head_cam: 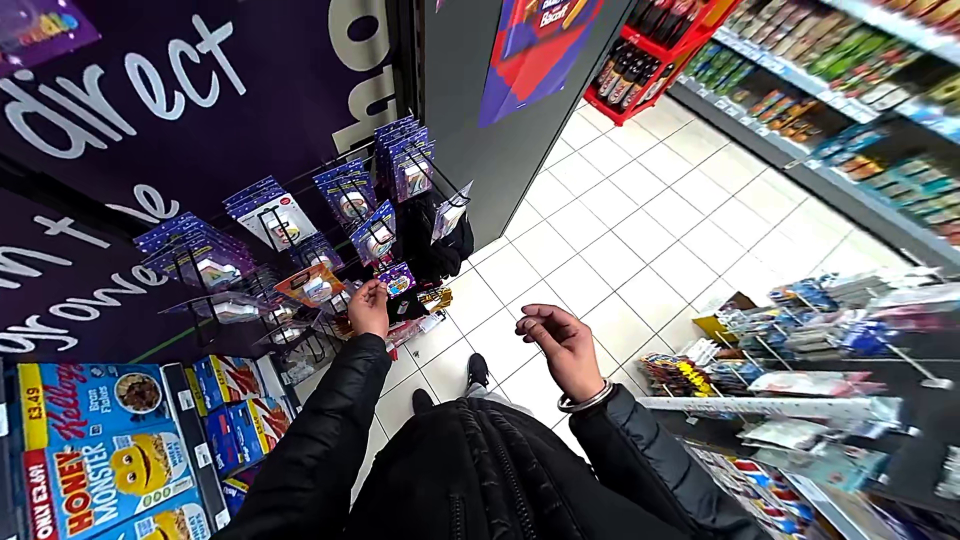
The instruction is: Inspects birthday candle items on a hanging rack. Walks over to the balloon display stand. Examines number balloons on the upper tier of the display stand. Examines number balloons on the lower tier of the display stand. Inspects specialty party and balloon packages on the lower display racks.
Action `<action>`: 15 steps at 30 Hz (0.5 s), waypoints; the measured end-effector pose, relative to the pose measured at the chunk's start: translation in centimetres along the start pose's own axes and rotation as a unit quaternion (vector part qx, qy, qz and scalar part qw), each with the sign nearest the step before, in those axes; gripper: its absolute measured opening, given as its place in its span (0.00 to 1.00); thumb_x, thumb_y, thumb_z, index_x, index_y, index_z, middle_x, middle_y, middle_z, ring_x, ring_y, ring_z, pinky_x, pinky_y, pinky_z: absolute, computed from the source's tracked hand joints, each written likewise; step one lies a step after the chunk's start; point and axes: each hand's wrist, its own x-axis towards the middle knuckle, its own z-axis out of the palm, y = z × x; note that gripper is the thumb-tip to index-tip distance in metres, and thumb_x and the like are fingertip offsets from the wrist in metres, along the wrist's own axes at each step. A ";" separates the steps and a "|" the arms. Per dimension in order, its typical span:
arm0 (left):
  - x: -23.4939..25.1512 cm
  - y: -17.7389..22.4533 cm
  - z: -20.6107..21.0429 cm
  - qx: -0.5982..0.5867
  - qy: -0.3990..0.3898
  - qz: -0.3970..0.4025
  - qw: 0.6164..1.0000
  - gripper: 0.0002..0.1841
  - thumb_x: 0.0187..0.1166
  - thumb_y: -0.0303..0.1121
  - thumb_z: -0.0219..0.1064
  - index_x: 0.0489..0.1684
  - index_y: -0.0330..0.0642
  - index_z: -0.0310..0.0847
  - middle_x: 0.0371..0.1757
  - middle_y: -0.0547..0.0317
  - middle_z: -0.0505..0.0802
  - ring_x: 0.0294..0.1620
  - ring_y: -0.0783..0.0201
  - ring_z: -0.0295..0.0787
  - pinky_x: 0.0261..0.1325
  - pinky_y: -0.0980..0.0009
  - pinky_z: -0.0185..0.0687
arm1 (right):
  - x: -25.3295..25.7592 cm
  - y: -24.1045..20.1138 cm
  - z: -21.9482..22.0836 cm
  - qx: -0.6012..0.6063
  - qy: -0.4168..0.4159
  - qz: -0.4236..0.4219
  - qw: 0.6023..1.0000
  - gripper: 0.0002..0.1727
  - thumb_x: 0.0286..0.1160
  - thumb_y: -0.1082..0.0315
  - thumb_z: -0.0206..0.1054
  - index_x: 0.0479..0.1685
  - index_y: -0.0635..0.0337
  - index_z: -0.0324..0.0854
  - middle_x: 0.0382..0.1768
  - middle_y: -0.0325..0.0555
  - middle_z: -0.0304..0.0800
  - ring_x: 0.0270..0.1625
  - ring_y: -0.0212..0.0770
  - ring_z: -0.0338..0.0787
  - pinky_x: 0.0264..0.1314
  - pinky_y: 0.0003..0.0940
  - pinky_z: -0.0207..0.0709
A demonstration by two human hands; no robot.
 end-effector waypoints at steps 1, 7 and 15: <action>0.1 0.1 0.0 0.007 0.000 0.004 1.000 0.12 0.84 0.29 0.68 0.57 0.32 0.86 0.48 0.45 0.94 0.46 0.59 0.93 0.59 0.59 0.88 | 0.2 0.1 -0.1 0.002 0.002 -0.003 1.000 0.13 0.79 0.69 0.66 0.57 0.60 0.88 0.38 0.47 0.95 0.37 0.44 0.94 0.42 0.38 0.92; 0.0 -0.6 -0.4 0.010 -0.008 0.017 1.000 0.18 0.85 0.27 0.64 0.72 0.34 0.79 0.66 0.44 0.90 0.63 0.56 0.90 0.71 0.58 0.82 | -0.5 -0.3 -0.8 -0.023 0.004 0.026 0.999 0.13 0.81 0.67 0.65 0.59 0.56 0.88 0.39 0.43 0.95 0.36 0.40 0.94 0.40 0.34 0.91; -3.6 -4.0 -1.3 -0.031 -0.033 -0.006 0.999 0.18 0.83 0.21 0.59 0.70 0.30 0.78 0.65 0.41 0.89 0.62 0.54 0.91 0.67 0.56 0.86 | -2.5 1.5 -1.7 0.009 0.022 0.027 0.999 0.13 0.80 0.69 0.67 0.59 0.60 0.87 0.42 0.46 0.94 0.41 0.43 0.95 0.46 0.37 0.92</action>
